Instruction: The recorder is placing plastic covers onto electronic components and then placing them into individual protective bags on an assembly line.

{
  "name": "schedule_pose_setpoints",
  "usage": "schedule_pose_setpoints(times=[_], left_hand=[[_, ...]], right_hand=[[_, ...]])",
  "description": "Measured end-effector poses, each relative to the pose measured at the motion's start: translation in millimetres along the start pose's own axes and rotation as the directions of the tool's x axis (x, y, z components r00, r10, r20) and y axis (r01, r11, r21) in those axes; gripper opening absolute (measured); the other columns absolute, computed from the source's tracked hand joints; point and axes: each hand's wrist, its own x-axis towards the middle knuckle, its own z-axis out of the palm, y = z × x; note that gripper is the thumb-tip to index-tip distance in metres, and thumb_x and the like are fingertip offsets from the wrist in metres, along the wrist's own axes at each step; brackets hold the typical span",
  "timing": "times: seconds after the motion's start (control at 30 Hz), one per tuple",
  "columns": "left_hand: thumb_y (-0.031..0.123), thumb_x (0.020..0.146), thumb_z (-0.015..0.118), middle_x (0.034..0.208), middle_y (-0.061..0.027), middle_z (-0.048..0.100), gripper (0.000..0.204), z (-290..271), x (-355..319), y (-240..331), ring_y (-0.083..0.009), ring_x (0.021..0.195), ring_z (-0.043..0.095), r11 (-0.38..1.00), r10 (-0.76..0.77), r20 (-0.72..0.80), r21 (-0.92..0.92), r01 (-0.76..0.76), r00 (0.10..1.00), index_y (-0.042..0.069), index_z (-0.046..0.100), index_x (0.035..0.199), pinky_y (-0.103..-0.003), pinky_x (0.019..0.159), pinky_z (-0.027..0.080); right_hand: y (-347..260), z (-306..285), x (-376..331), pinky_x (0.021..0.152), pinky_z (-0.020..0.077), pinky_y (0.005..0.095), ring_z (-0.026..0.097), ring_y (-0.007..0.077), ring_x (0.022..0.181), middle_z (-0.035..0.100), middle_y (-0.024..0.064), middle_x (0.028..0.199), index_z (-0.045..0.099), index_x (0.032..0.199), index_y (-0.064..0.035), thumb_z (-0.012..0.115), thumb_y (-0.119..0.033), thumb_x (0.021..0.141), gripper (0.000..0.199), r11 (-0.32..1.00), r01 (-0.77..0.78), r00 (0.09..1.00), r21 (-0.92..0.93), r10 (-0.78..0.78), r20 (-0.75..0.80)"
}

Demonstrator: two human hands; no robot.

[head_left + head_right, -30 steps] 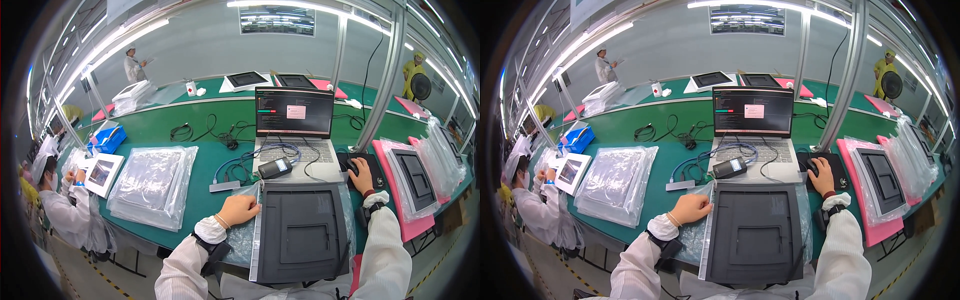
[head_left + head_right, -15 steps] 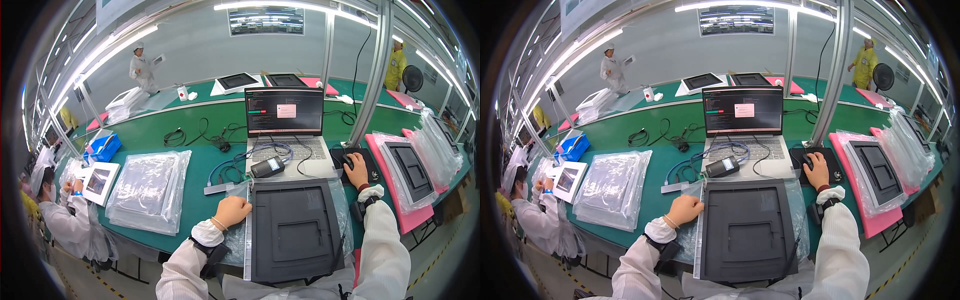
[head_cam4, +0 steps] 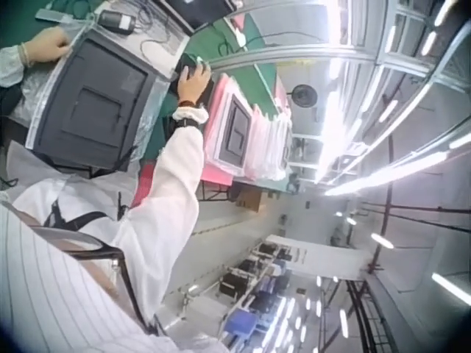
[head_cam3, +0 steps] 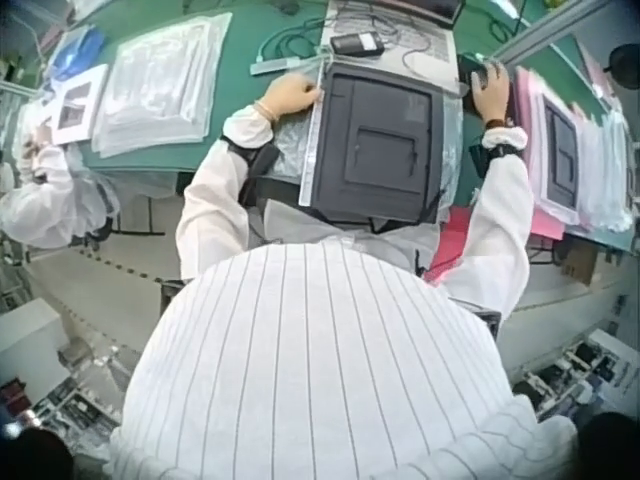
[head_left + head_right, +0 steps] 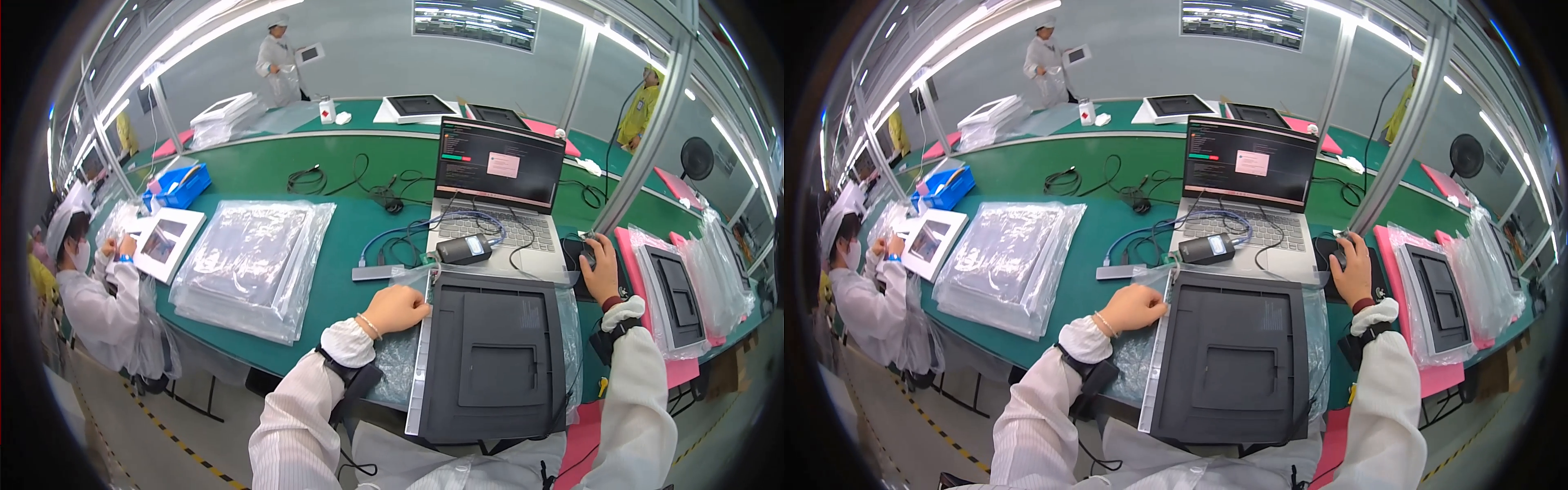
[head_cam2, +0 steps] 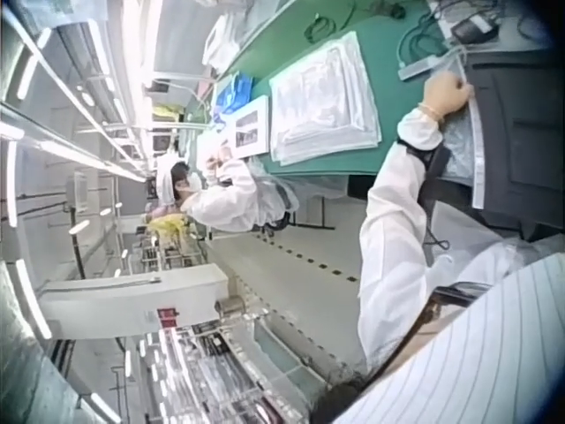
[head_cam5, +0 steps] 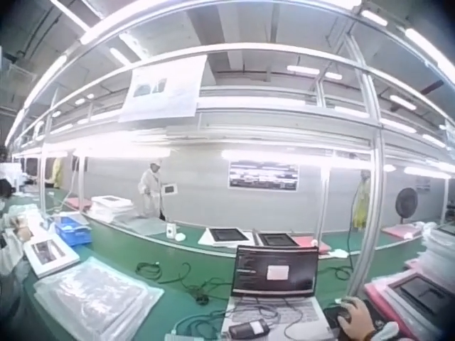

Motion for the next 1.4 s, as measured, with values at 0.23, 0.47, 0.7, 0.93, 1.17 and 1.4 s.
schedule_pose_setpoints(times=[0.23, 0.47, 0.7, 0.93, 1.17, 1.4], left_hand=[[0.032, 0.076, 0.059, 0.061, -0.0129, 0.06, 0.029, 2, -6, -5, -0.0305, 0.062, 0.061, 1.0, 0.011, -0.005, 0.014, -0.011, 1.0, 0.005, 0.065, 0.067, -0.04, 0.057, 0.047], [0.034, 0.076, 0.06, 0.064, -0.0125, 0.062, 0.029, 5, -4, -3, -0.0302, 0.063, 0.062, 0.999, 0.051, -0.04, 0.007, -0.051, 0.998, 0.006, 0.065, 0.069, -0.04, 0.058, 0.047], [0.035, 0.075, 0.06, 0.066, -0.0128, 0.062, 0.029, 4, -4, -1, -0.0315, 0.066, 0.062, 0.999, 0.043, -0.032, 0.032, -0.042, 0.999, 0.007, 0.065, 0.07, -0.041, 0.06, 0.048], [0.032, 0.073, 0.059, 0.067, -0.0134, 0.062, 0.026, 3, -5, -1, -0.032, 0.067, 0.062, 0.999, 0.033, -0.036, 0.021, -0.032, 0.999, 0.007, 0.065, 0.07, -0.041, 0.062, 0.048], [0.031, 0.072, 0.059, 0.067, -0.0142, 0.062, 0.025, -1, -6, 2, -0.0326, 0.067, 0.062, 1.0, 0.019, 0.003, 0.017, -0.019, 1.0, 0.006, 0.065, 0.07, -0.042, 0.062, 0.048], [0.031, 0.073, 0.059, 0.068, -0.0143, 0.063, 0.025, -1, -7, 0, -0.0337, 0.068, 0.062, 0.999, 0.04, -0.013, 0.004, -0.04, 0.999, 0.007, 0.064, 0.07, -0.042, 0.063, 0.048]], right_hand=[[-164, -33, 50, 0.093, 0.0404, 0.0388, 0.053, 0.0315, 0.106, 0.058, 0.0136, 0.11, 0.059, 0.099, -0.0021, 0.058, -0.007, 0.078, 0.022, 0.849, 0.357, 0.811, 0.39, -0.489, 0.322], [-241, 34, 23, 0.085, 0.0427, 0.0381, 0.055, 0.028, 0.1, 0.061, 0.0099, 0.104, 0.058, 0.101, -0.0046, 0.055, -0.009, 0.079, 0.023, 0.693, 0.499, 0.659, 0.519, -0.693, 0.292], [-249, 57, 10, 0.073, 0.0411, 0.0378, 0.054, 0.0261, 0.084, 0.06, 0.0059, 0.083, 0.054, 0.092, -0.0071, 0.052, -0.006, 0.078, 0.014, 0.774, 0.477, 0.701, 0.415, -0.621, 0.352], [-251, 61, 10, 0.073, 0.0406, 0.0363, 0.054, 0.025, 0.081, 0.059, 0.0052, 0.081, 0.053, 0.092, -0.0079, 0.053, -0.004, 0.074, 0.018, 0.777, 0.514, 0.705, 0.364, -0.624, 0.336], [-252, 66, 6, 0.072, 0.0401, 0.0354, 0.054, 0.0248, 0.081, 0.059, 0.0052, 0.08, 0.052, 0.089, -0.0081, 0.054, -0.004, 0.071, 0.019, 0.765, 0.533, 0.713, 0.361, -0.636, 0.295], [-255, 66, 5, 0.072, 0.0392, 0.0339, 0.055, 0.0239, 0.081, 0.059, 0.0051, 0.076, 0.053, 0.089, -0.0071, 0.055, -0.005, 0.069, 0.019, 0.762, 0.557, 0.698, 0.329, -0.645, 0.311]])
